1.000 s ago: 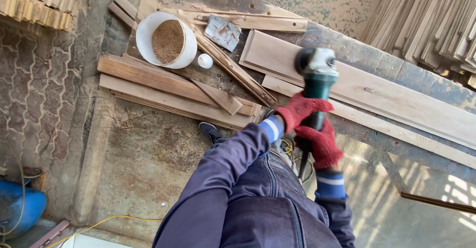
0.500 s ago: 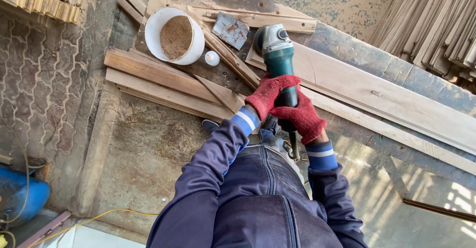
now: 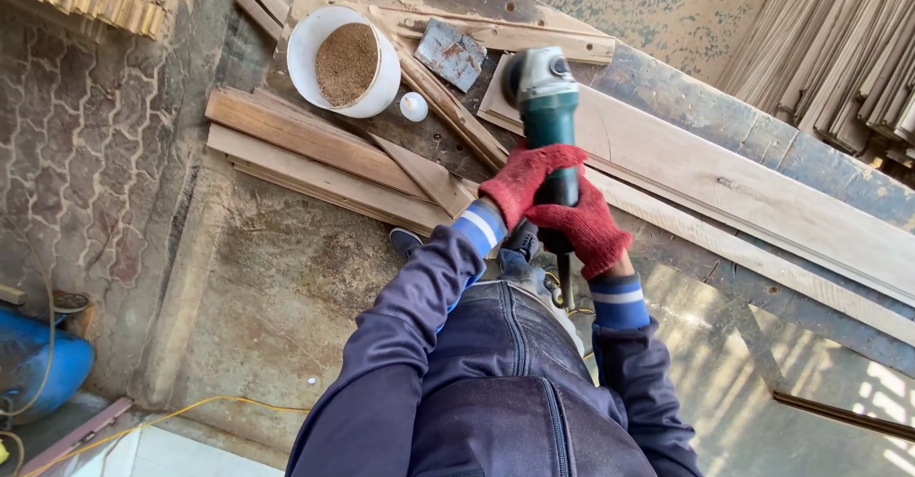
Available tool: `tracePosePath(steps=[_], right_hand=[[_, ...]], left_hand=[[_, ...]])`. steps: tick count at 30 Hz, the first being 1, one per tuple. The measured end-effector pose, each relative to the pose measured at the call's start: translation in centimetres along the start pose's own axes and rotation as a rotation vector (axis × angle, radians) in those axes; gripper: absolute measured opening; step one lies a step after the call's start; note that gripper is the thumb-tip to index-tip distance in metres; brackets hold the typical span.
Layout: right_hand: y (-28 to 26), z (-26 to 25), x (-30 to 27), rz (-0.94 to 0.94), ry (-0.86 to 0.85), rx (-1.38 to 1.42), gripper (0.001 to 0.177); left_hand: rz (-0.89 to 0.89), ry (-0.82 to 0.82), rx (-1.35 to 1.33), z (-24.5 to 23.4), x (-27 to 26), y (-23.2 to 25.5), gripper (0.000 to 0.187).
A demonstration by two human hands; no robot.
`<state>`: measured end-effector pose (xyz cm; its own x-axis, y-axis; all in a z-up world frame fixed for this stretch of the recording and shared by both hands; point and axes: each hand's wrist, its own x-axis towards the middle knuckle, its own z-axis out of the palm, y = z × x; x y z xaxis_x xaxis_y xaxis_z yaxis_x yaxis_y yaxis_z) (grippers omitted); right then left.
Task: Sanding wooden planks on a workbench using a power angle grinder with a sanding disc.
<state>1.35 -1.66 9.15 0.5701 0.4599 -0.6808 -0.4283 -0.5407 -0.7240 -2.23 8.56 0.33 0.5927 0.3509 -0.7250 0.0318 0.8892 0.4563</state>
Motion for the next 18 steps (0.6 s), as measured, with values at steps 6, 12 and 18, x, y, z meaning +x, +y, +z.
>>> tracePosePath(steps=[6,12,18], right_hand=[[-0.2,-0.3,0.8,-0.049,-0.017,-0.021,0.049],[2.3,-4.7,-2.4,0.057,0.159,0.070,0.051],[6.9,-8.2,-5.7,0.071,0.397,0.206,0.050]], left_hand=[[-0.021,0.010,0.033,0.5,1.4,0.8,0.049],[-0.117,-0.111,0.092,5.2,-0.5,-4.7,0.045],[-0.214,-0.236,0.359,9.0,-1.7,-10.1,0.063]])
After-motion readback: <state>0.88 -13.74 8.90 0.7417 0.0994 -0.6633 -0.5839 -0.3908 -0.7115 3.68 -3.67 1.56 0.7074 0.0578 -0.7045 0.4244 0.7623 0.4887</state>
